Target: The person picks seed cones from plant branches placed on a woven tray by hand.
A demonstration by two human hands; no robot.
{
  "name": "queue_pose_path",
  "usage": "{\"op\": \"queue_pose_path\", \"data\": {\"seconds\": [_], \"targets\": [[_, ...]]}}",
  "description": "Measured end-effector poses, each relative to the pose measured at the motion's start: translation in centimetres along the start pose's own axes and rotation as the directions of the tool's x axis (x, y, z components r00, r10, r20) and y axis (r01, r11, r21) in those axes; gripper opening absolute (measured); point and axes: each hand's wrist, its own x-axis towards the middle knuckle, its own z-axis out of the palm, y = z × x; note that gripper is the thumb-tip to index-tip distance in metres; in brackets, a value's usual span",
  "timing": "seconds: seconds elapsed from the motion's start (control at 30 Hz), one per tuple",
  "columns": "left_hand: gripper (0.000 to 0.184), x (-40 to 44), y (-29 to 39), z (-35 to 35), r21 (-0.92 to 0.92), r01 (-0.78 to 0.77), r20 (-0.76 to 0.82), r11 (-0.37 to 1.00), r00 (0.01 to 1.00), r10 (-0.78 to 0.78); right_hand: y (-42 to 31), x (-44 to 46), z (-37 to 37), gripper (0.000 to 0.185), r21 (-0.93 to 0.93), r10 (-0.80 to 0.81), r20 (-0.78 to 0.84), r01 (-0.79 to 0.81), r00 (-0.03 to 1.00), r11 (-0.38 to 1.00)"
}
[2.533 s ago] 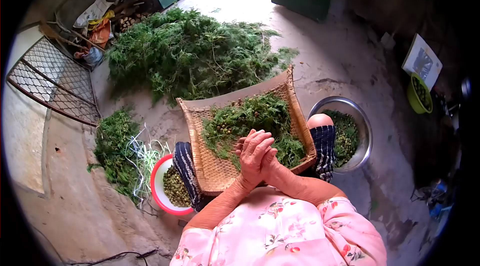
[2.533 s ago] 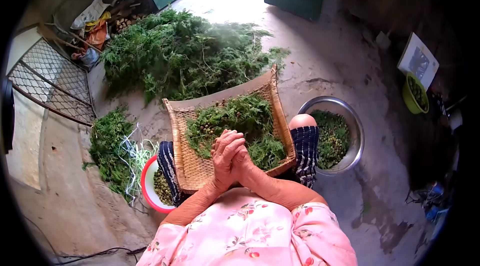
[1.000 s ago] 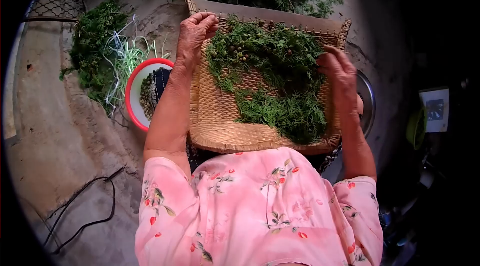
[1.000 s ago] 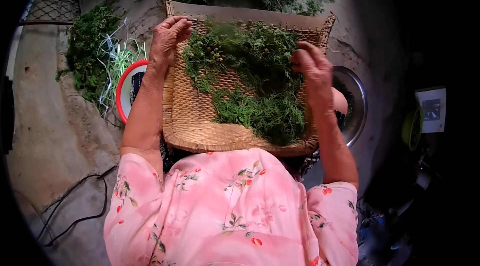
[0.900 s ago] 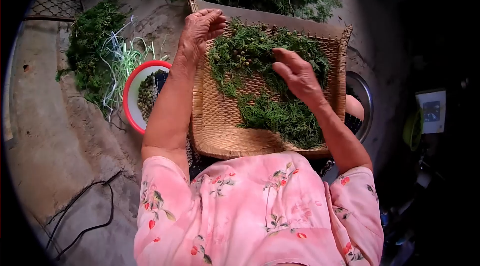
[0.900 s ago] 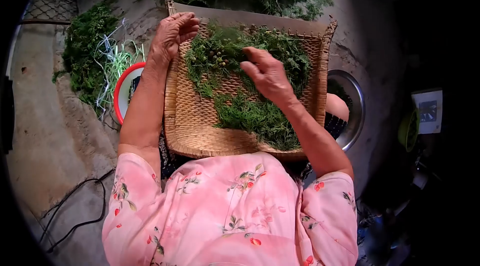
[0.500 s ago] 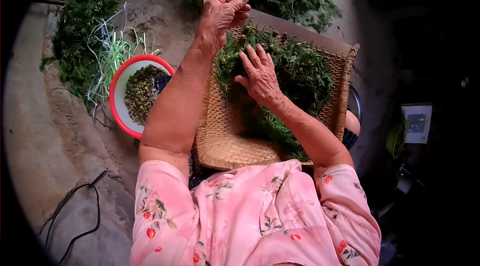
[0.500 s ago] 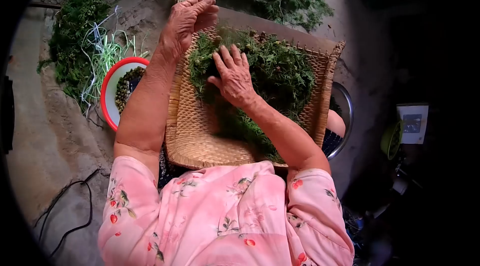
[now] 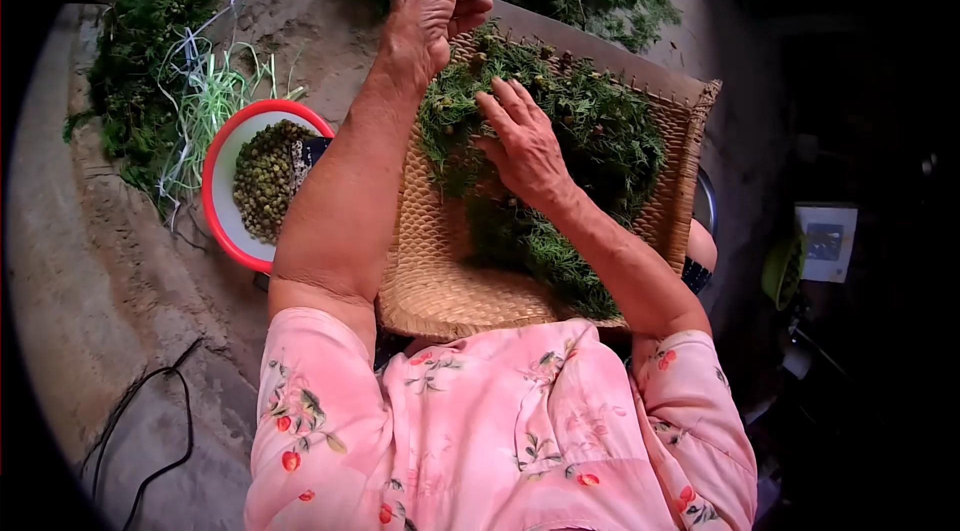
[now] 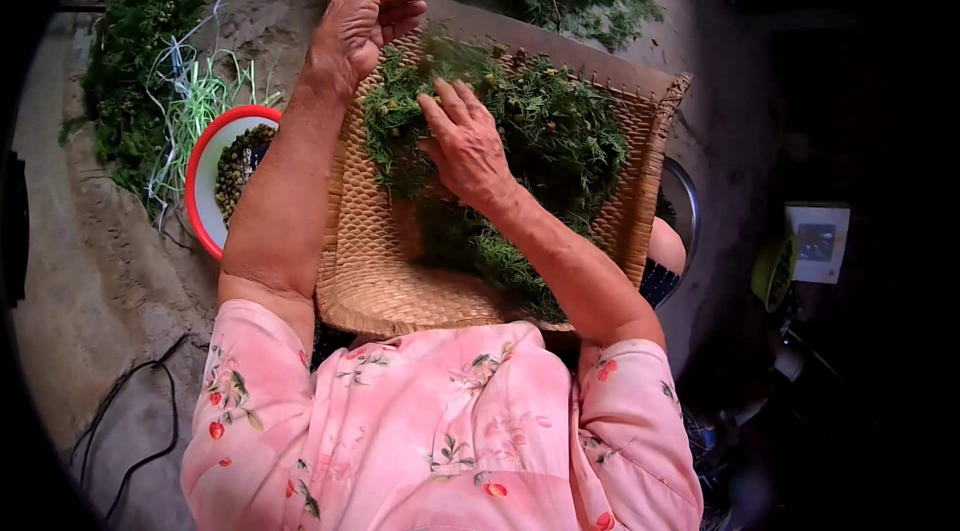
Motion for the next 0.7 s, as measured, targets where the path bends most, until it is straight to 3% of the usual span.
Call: {"op": "queue_pose_path", "data": {"seconds": [0.1, 0.23, 0.37, 0.43, 0.53, 0.7], "targets": [[0.019, 0.1, -0.1, -0.5, -0.026, 0.001, -0.02, 1.0, 1.0, -0.001, 0.0, 1.8, 1.6, 0.052, -0.05, -0.034, -0.038, 0.032, 0.999, 0.998], [0.019, 0.5, 0.2, -0.7, -0.055, -0.011, -0.007, 0.998, 1.0, 0.011, -2.1, -2.2, 1.1, 0.056, -0.129, -0.014, 0.129, 0.031, 0.992, 0.991], [0.019, 0.6, -0.1, -0.6, -0.045, -0.039, 0.017, 0.998, 0.999, 0.04, -4.3, -7.4, -0.1, 0.046, -0.096, -0.052, 0.323, 0.088, 0.945, 0.991], [0.019, 0.7, -0.1, -0.5, -0.026, -0.037, 0.028, 0.999, 0.999, 0.038, -4.8, -8.1, -0.9, 0.029, -0.005, -0.132, 0.323, 0.141, 0.937, 0.99], [0.021, 1.5, -0.6, -1.4, -0.019, -0.022, 0.058, 1.0, 0.998, 0.023, -5.5, -8.0, -2.9, 0.018, 0.145, -0.067, 0.377, 0.012, 0.924, 0.989], [0.023, 1.8, -0.8, -1.4, -0.005, -0.029, 0.071, 1.0, 0.997, 0.029, -1.3, -6.5, -3.6, 0.009, 0.3, 0.253, 0.109, -0.275, 0.961, 0.914]]}}
